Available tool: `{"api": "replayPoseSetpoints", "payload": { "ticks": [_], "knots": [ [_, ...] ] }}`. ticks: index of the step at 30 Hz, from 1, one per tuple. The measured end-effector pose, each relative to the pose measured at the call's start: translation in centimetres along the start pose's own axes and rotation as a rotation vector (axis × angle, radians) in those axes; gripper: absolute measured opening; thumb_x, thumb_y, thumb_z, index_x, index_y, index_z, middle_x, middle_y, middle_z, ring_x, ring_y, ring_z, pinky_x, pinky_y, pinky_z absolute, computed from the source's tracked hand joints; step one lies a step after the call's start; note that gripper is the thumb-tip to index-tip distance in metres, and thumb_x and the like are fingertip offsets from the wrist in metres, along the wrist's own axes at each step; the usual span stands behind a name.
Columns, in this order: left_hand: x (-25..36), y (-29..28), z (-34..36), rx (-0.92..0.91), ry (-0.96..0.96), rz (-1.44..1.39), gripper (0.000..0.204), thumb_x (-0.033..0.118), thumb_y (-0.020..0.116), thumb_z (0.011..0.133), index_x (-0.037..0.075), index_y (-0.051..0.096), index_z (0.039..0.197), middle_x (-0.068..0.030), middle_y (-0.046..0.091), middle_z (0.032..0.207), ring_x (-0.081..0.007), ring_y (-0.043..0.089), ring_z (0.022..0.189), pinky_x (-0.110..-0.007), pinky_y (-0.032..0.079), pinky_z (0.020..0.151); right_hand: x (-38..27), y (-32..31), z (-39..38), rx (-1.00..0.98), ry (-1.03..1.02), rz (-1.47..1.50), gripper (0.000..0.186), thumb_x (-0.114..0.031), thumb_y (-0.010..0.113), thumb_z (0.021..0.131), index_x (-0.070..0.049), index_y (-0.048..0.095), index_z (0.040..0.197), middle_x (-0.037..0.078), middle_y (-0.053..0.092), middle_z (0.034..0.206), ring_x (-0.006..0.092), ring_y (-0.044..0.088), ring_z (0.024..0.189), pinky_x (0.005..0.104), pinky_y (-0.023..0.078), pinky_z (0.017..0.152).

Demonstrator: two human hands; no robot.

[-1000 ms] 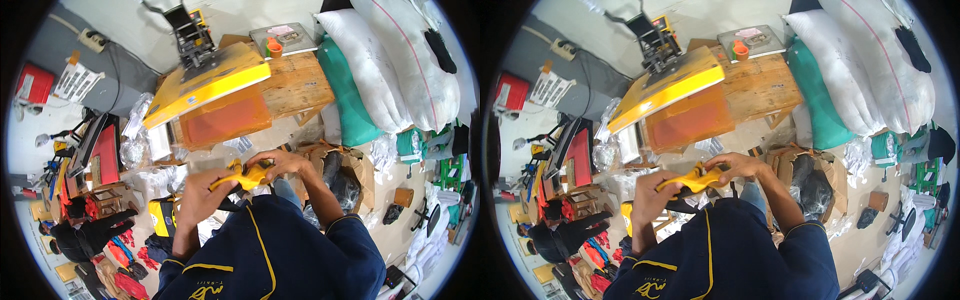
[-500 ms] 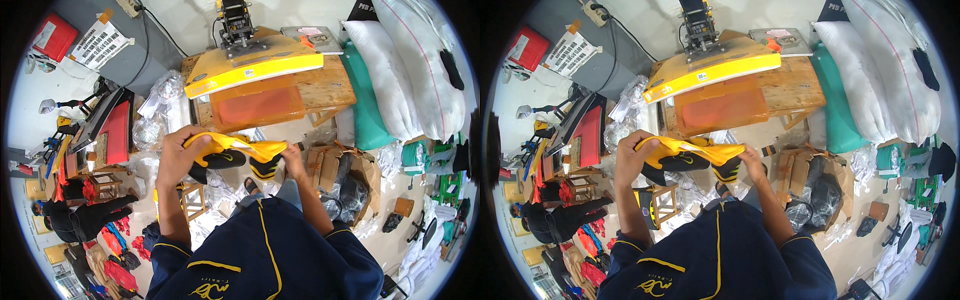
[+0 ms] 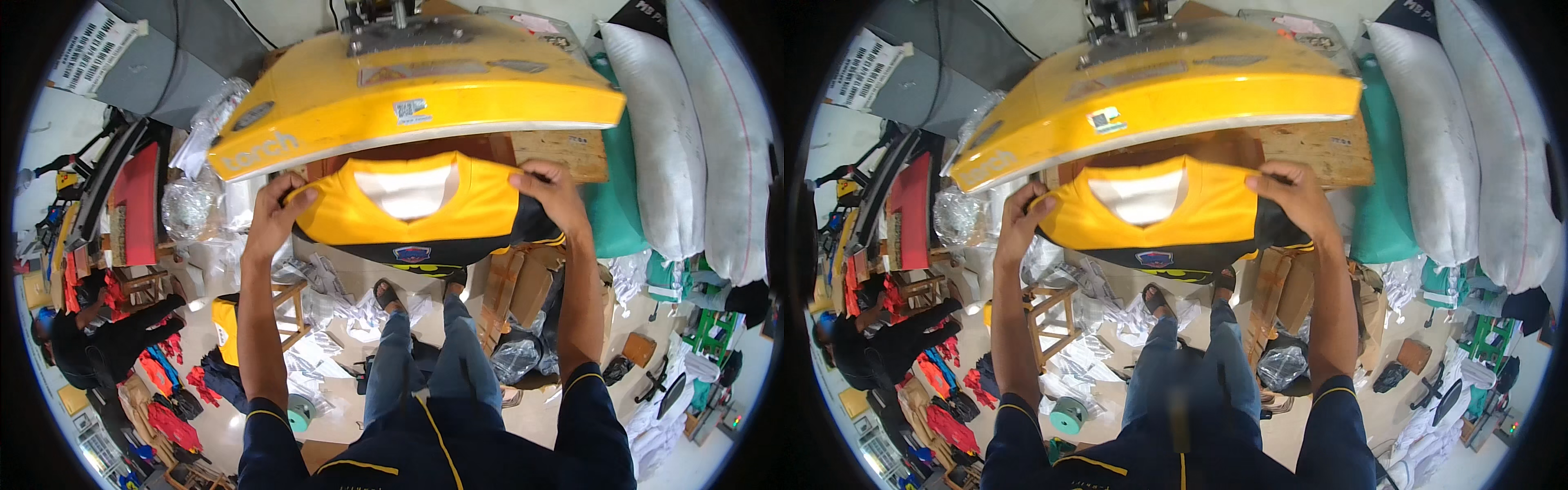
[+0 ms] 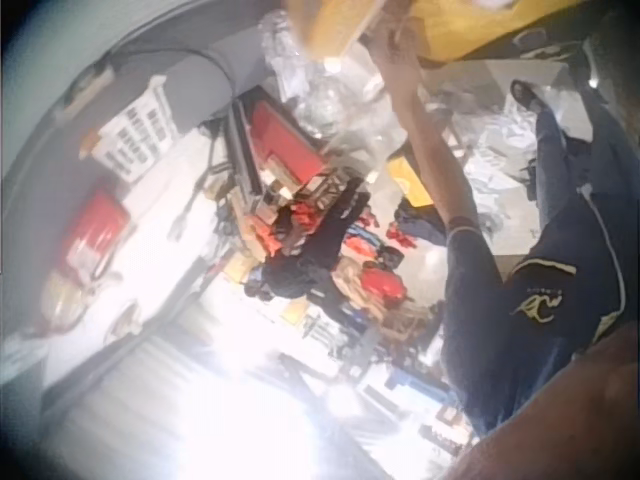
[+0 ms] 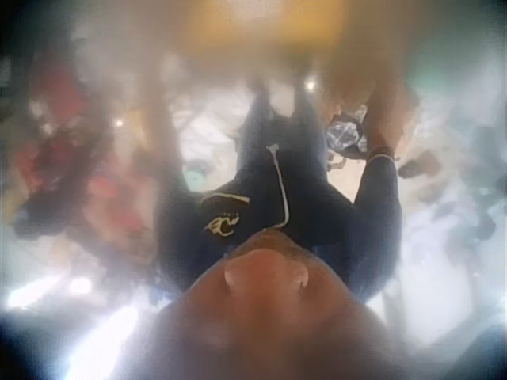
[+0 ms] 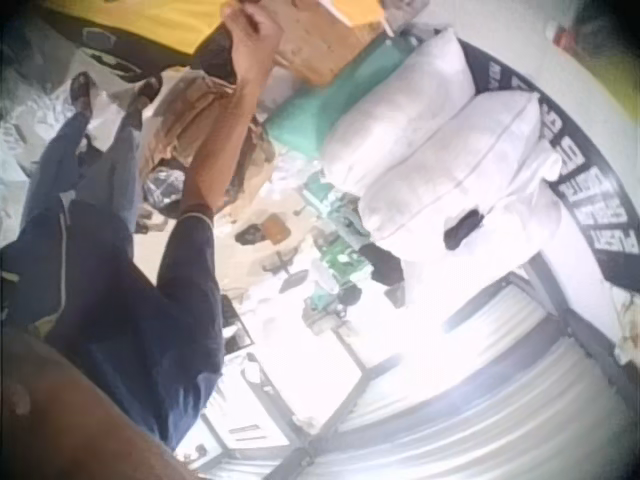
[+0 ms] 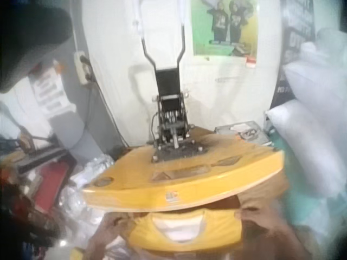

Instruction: The person operates a heat press to apply designs to shirts, moves garments between a work table and the press, and manages fabric pieces in a production facility.

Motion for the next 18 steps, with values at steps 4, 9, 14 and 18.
{"api": "replayPoseSetpoints", "payload": {
  "ticks": [4,9,14,18],
  "knots": [
    [-3.5,2.0,2.7,0.091,0.035,0.166,0.017,0.013,0.063,0.093,-0.003,0.058,0.092,-0.0038,0.052,0.080,-0.0132,0.048,0.078,-0.028,0.039,0.071,4.1,1.3,3.1,0.122,-0.103,-0.190,0.025,-0.020,0.072,0.088,0.004,0.065,0.087,-0.001,0.058,0.077,0.0085,0.050,0.074,0.0234,0.040,0.067],
    [-3.0,3.8,-1.2,0.173,0.107,0.301,0.013,0.010,0.060,0.095,-0.004,0.058,0.095,-0.0094,0.052,0.084,-0.0196,0.050,0.079,-0.030,0.042,0.073,5.1,2.1,0.4,0.138,-0.020,-0.034,0.020,-0.018,0.071,0.090,0.000,0.064,0.085,-0.002,0.056,0.077,0.0069,0.049,0.075,0.0224,0.040,0.069],
    [-2.1,2.4,-3.6,0.097,0.190,0.060,0.009,0.008,0.059,0.095,-0.001,0.060,0.095,-0.0066,0.055,0.087,-0.0165,0.050,0.081,-0.028,0.040,0.074,3.6,0.1,-2.1,0.037,-0.121,0.040,0.021,-0.018,0.073,0.087,-0.001,0.063,0.081,-0.003,0.056,0.075,0.0052,0.049,0.071,0.0218,0.039,0.063],
    [-2.1,-0.9,-2.0,0.166,0.176,0.191,0.019,0.017,0.065,0.091,0.001,0.065,0.101,-0.0085,0.064,0.095,-0.0188,0.059,0.088,-0.030,0.045,0.083,2.1,-2.5,0.5,0.054,-0.139,0.229,0.024,-0.023,0.070,0.087,-0.001,0.066,0.094,0.003,0.063,0.086,0.0130,0.058,0.084,0.0287,0.045,0.075]
  ]
}}
Point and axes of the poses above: each hand's wrist, its own z-axis towards the middle knuckle, its own y-axis out of the palm, x = y × z, the point moved 3 cm from there along z, towards the middle knuckle
